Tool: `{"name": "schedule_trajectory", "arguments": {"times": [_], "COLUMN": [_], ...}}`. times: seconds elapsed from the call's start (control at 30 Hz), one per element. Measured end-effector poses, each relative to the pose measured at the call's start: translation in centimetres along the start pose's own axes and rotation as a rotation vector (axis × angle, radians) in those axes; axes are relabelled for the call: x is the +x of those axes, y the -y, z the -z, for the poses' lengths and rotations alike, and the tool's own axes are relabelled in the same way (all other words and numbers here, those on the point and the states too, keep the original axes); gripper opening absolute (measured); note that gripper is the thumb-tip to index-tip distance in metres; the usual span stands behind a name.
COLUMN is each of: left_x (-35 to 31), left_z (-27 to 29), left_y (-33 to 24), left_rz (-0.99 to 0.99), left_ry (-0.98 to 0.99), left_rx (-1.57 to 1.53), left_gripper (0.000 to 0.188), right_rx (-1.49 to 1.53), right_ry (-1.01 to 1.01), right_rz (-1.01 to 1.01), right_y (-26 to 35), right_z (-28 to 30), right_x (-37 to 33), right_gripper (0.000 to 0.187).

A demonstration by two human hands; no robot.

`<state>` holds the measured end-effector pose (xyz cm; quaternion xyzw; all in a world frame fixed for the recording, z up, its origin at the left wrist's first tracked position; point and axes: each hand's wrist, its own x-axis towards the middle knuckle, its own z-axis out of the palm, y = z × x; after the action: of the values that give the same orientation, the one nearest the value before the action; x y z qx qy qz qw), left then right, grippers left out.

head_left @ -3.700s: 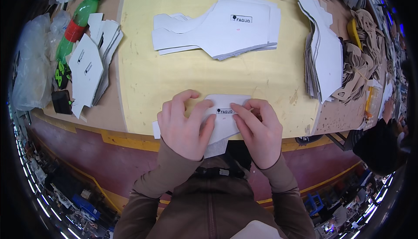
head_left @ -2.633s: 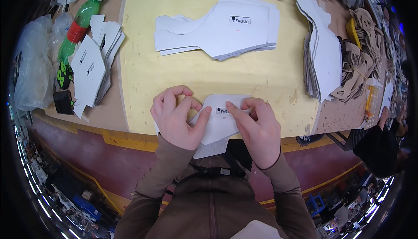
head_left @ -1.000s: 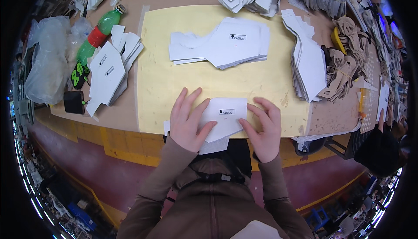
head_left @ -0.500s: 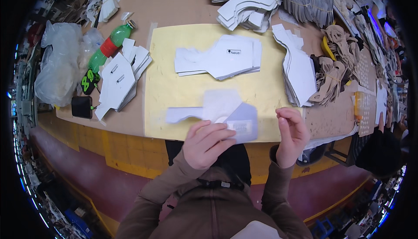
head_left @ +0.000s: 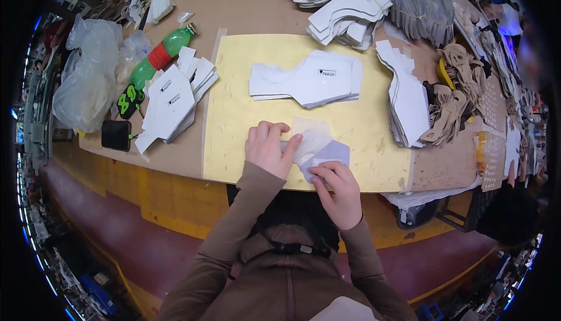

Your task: The person applies small rectangular labels to white paper cutouts on a work table. They pick up each cutout, place a label, smooth it down, and set the piece aside. The person repeats this process for multiple items and then stacks the finished pieces.

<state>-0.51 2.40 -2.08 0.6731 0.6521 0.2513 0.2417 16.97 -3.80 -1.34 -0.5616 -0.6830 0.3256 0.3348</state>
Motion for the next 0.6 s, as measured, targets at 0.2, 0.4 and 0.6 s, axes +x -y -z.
{"name": "schedule_trajectory", "arguments": {"times": [0.2,0.4,0.6], "left_x": [0.1,-0.3,1.4], "left_z": [0.4,0.7,-2.6], "left_y": [0.2,0.0,1.3], "left_rz": [-0.002,0.064,-0.187], "left_ry": [0.120,0.072,-0.182], "left_rx": [-0.027,-0.201,0.151], "left_gripper": [0.027,0.023,0.029], "right_rx": [0.122,0.124,0.084], "right_ry": [0.022,0.029,0.067], "right_rz": [0.033,0.021,0.031], "right_y": [-0.6,-0.8,-1.4], "right_z": [0.9,1.2,1.5], "right_x": [-0.3,0.1,0.6], "right_gripper": [0.019,0.015,0.016]}}
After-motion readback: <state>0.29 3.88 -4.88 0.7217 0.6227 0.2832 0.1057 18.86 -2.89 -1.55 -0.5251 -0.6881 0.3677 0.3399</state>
